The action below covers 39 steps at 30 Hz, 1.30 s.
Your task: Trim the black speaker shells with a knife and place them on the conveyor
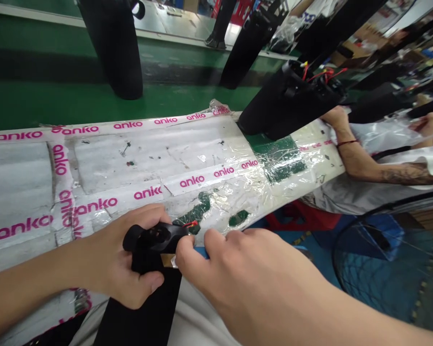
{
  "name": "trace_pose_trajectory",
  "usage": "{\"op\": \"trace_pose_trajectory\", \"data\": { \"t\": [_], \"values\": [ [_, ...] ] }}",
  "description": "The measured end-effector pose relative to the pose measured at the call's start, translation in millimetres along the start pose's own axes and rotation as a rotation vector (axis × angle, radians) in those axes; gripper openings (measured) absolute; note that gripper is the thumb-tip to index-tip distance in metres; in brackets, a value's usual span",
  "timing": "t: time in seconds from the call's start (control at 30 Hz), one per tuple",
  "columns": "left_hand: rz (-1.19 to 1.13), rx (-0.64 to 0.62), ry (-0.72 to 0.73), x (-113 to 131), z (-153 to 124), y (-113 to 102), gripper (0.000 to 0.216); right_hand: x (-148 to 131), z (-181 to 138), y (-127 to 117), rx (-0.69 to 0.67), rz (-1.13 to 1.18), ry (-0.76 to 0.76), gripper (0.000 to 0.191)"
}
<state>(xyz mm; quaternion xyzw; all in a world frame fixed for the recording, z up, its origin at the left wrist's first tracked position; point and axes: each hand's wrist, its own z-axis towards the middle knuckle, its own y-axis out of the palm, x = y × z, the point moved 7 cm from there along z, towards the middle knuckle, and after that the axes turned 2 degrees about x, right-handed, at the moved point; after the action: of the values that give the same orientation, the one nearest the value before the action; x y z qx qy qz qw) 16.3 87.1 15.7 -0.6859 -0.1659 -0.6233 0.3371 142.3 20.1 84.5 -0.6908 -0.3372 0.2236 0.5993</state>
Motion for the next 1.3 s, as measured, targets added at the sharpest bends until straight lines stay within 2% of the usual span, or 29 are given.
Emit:
{"op": "trace_pose_trajectory", "data": {
  "t": [0.17, 0.87, 1.3],
  "values": [
    [0.002, 0.012, 0.025, -0.9, -1.9, 0.8, 0.037, -0.6, 1.5, 3.5, -0.028, 0.015, -0.001, 0.056],
    [0.008, 0.007, 0.029, -0.6, -2.4, 0.8, 0.039, -3.8, -2.4, 4.0, -0.043, 0.054, 0.034, 0.052],
    [0.022, -0.005, 0.034, -0.7, -2.3, 1.1, 0.041, -1.4, -3.9, 7.8, -0.056, 0.099, 0.049, 0.057]
  ]
}}
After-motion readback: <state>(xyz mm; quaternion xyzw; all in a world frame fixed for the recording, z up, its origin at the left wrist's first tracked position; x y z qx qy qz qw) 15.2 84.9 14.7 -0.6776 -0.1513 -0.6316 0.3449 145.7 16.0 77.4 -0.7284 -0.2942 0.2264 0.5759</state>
